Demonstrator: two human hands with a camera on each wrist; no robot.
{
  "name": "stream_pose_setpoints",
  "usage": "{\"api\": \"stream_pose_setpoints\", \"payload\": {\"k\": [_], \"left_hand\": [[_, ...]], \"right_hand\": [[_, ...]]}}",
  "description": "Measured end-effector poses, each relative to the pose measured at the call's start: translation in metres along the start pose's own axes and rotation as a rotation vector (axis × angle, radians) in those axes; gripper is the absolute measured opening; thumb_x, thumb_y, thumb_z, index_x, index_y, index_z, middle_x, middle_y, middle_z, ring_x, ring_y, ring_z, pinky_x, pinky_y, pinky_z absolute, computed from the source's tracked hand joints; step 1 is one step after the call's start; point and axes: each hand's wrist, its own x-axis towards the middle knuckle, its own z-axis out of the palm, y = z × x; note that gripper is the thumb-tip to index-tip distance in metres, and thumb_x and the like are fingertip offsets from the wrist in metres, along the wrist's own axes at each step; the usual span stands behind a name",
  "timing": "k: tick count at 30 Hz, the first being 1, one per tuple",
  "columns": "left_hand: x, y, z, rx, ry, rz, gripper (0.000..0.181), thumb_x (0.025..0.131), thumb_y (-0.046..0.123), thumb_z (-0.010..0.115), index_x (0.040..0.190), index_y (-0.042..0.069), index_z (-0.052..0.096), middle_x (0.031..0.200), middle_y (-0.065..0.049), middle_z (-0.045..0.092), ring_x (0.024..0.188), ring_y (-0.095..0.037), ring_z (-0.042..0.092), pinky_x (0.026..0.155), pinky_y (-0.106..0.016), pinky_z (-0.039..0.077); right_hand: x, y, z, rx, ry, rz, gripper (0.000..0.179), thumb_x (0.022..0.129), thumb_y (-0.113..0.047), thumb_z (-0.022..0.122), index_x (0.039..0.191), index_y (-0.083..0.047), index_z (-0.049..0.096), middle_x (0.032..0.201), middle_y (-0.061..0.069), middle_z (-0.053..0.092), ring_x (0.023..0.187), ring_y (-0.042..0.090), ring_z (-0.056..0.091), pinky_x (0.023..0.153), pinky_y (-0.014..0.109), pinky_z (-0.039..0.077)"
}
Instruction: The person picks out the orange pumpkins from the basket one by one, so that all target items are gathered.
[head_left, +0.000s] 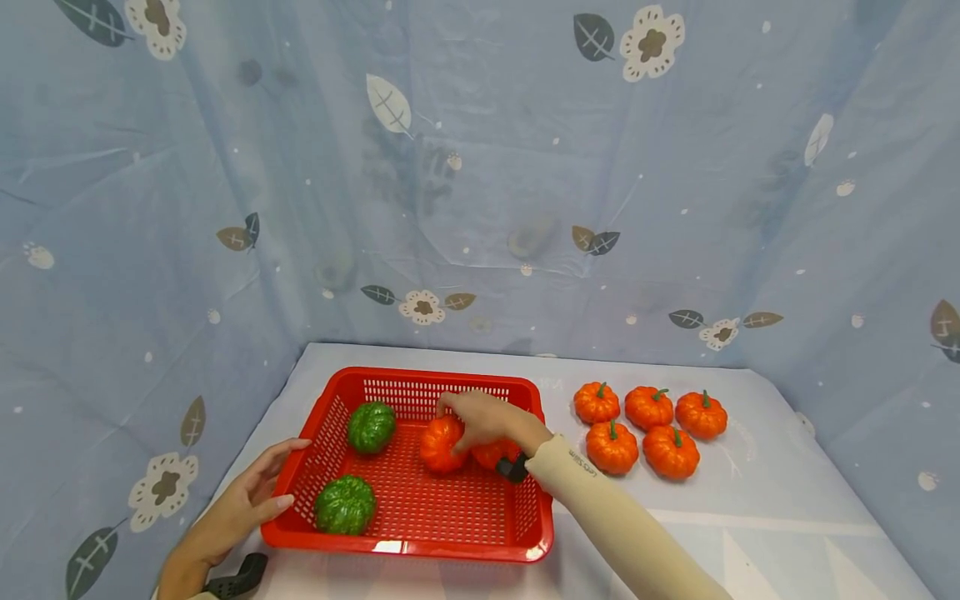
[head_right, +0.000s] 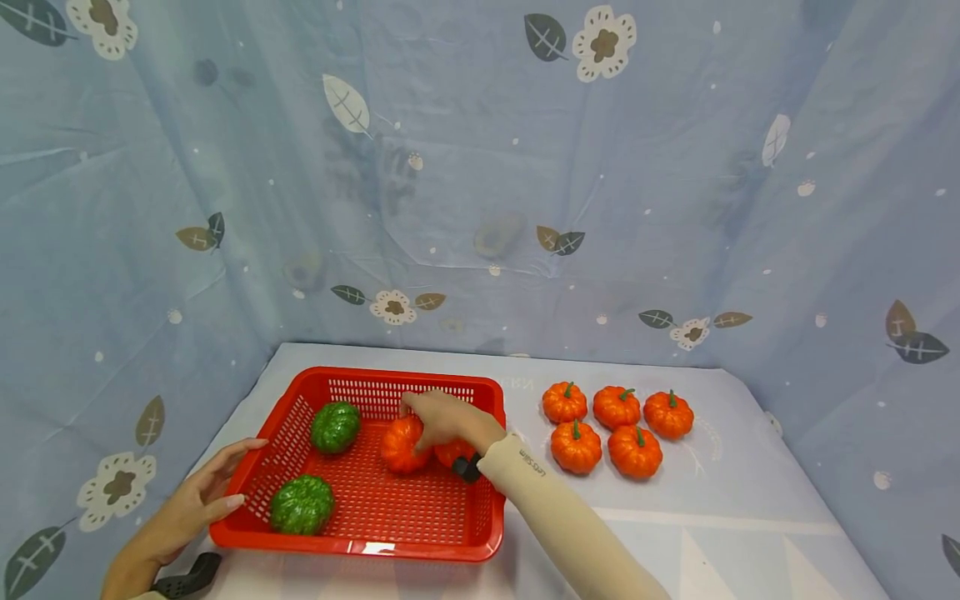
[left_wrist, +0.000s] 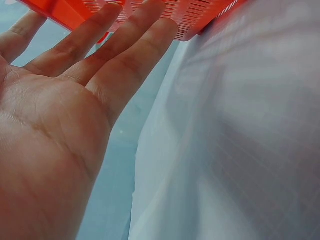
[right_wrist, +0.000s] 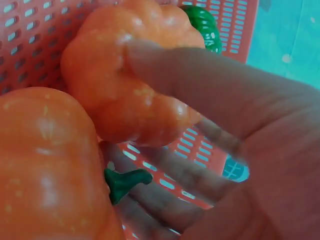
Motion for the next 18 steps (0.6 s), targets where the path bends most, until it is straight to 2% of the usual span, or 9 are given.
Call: {"api": "stream_pose_setpoints", "payload": {"k": [6,9,13,16,18], "left_hand": [[-0.0011,0.0011,0.0002,-0.001,0.008,-0.013,0.064,0.1,0.004,0.06,0.157,0.011,0.034,0.145,0.008,0.045,0.121,-0.004,0.056,0.089,-0.031,0.056],[-0.0015,0.0022,0.0012,-0.003,0.011,-0.015,0.064,0.1,0.004,0.061,0.157,0.011,0.034,0.145,0.006,0.045,0.121,-0.005,0.056,0.089,-0.031,0.056],[-0.0018,0.0039,0.0025,-0.01,0.006,-0.01,0.063,0.099,0.003,0.06,0.157,0.011,0.034,0.146,0.004,0.045,0.121,-0.005,0.056,0.09,-0.031,0.056],[-0.0022,0.0048,0.0029,-0.007,0.007,-0.009,0.063,0.1,0.004,0.06,0.157,0.011,0.035,0.146,0.005,0.044,0.122,-0.002,0.054,0.09,-0.029,0.056],[-0.0023,0.0043,0.0027,-0.004,0.007,-0.005,0.063,0.1,0.004,0.06,0.157,0.011,0.034,0.146,0.007,0.043,0.122,0.0,0.053,0.09,-0.029,0.055]], "right_hand": [[0.0004,-0.0018,0.0021,-0.027,0.066,-0.015,0.054,0.084,-0.014,0.086,0.133,-0.018,0.063,0.121,0.0,0.057,0.108,0.016,0.056,0.097,0.029,0.05],[-0.0021,-0.0029,0.0019,-0.021,0.059,-0.007,0.054,0.086,-0.012,0.085,0.134,-0.025,0.064,0.124,0.002,0.055,0.111,0.018,0.055,0.096,0.032,0.052],[-0.0052,-0.0044,0.003,0.031,0.008,-0.035,0.052,0.088,-0.031,0.084,0.135,-0.026,0.062,0.122,-0.003,0.059,0.114,0.016,0.054,0.097,0.032,0.051],[-0.0045,-0.0033,0.0042,0.045,0.012,-0.084,0.048,0.091,-0.046,0.077,0.129,-0.021,0.063,0.112,-0.008,0.062,0.105,0.013,0.055,0.092,0.027,0.049],[-0.0039,-0.0017,0.0047,0.059,0.025,-0.104,0.043,0.093,-0.047,0.075,0.124,-0.018,0.065,0.106,-0.009,0.062,0.099,0.012,0.055,0.087,0.026,0.049]]}}
